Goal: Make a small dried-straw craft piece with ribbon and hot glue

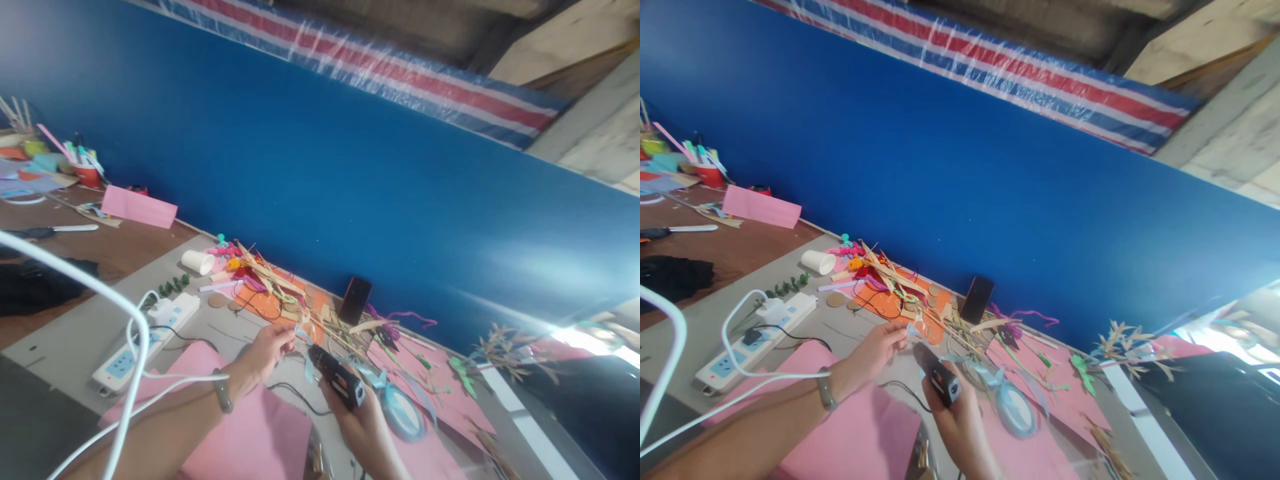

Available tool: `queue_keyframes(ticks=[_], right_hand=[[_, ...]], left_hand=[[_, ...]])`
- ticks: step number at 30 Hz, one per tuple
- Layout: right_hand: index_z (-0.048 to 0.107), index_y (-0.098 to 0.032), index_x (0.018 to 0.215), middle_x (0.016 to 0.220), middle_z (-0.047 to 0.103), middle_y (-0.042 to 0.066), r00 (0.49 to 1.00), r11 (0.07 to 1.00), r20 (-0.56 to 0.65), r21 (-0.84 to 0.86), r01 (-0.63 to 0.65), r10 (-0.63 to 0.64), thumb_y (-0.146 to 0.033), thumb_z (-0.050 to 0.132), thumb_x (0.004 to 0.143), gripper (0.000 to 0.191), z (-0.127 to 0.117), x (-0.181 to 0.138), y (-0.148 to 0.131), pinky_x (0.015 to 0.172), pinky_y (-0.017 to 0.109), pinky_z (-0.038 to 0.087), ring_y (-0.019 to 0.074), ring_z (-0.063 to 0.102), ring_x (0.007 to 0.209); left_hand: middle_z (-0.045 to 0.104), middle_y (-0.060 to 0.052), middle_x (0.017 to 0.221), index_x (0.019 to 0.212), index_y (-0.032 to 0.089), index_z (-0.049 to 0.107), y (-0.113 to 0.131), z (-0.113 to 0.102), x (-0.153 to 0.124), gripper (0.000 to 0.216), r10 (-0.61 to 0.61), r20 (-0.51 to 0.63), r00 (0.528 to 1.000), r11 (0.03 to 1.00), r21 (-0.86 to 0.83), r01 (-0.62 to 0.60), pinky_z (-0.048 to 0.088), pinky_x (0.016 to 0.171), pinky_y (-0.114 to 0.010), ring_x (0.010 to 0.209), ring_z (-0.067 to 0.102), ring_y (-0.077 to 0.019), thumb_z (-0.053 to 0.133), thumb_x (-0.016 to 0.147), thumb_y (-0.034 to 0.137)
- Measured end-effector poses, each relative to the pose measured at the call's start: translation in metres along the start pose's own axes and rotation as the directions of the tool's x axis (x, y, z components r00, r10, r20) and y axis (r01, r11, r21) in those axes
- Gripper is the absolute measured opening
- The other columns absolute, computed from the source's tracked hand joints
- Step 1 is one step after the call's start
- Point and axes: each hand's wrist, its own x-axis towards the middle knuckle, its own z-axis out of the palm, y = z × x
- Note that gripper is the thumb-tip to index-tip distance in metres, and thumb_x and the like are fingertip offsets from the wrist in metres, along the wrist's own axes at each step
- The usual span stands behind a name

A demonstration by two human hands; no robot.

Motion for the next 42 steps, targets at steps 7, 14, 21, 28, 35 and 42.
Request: queue_keyframes(ticks=[7,14,21,28,35,42], right_hand=[[0.057,-0.018,0.082,0.063,0.057,-0.001,0.999,0.997,-0.015,-0.065,0.042,-0.043,-0.042,0.051,0.089,0.026,0.011,0.018,0.013,0.056,0.023,0.045,0.0157,0.054,0.058],[0.060,-0.017,0.090,0.066,0.064,0.002,0.997,0.991,-0.082,-0.134,-0.015,0.004,-0.046,0.047,0.090,0.031,0.017,0.020,0.007,0.058,0.026,0.047,0.0198,0.060,0.062],[0.055,-0.017,0.113,0.073,0.070,0.004,0.999,0.995,-0.040,-0.095,-0.031,0.028,-0.045,0.051,0.087,0.038,0.018,0.023,0.019,0.062,0.028,0.052,0.0213,0.066,0.064],[0.051,-0.020,0.117,0.075,0.071,0.004,0.982,0.990,-0.159,-0.076,-0.117,0.103,-0.051,0.052,0.083,0.046,0.026,0.020,0.016,0.060,0.031,0.052,0.0231,0.067,0.062],[0.051,-0.019,0.117,0.075,0.071,0.005,0.973,0.989,-0.194,-0.058,-0.135,0.122,-0.053,0.053,0.082,0.049,0.026,0.023,0.018,0.061,0.033,0.053,0.0234,0.067,0.061],[0.051,-0.019,0.116,0.074,0.070,0.005,0.978,0.993,-0.190,-0.058,-0.102,0.089,-0.052,0.054,0.082,0.047,0.026,0.025,0.014,0.060,0.031,0.053,0.0226,0.067,0.061]], left_hand=[[0.049,0.004,0.054,0.066,0.013,0.065,0.012,0.012,-0.011,0.027,0.014,-0.016,1.000,0.996,0.083,-0.013,0.037,0.060,-0.022,0.052,0.043,-0.0066,0.078,0.063,0.036],[0.052,0.003,0.061,0.073,0.012,0.066,0.018,0.017,-0.017,0.024,0.044,-0.025,0.999,0.989,0.143,-0.040,0.041,0.069,-0.026,0.060,0.047,-0.0096,0.075,0.066,0.034],[0.056,0.000,0.064,0.075,0.012,0.067,0.021,0.019,-0.020,0.022,0.055,-0.034,0.998,0.980,0.191,-0.048,0.041,0.070,-0.027,0.064,0.050,-0.0113,0.072,0.069,0.033],[0.055,0.000,0.064,0.074,0.012,0.069,0.021,0.019,-0.020,0.022,0.062,-0.030,0.998,0.981,0.185,-0.056,0.042,0.067,-0.026,0.063,0.049,-0.0113,0.072,0.067,0.034],[0.057,0.000,0.062,0.073,0.012,0.069,0.015,0.016,-0.015,0.025,0.074,-0.029,0.997,0.988,0.138,-0.069,0.044,0.068,-0.028,0.062,0.051,-0.0113,0.075,0.065,0.035],[0.061,-0.002,0.068,0.080,0.011,0.071,0.016,0.016,-0.017,0.028,0.062,-0.028,0.998,0.988,0.147,-0.057,0.044,0.072,-0.028,0.065,0.053,-0.0120,0.075,0.066,0.036]])
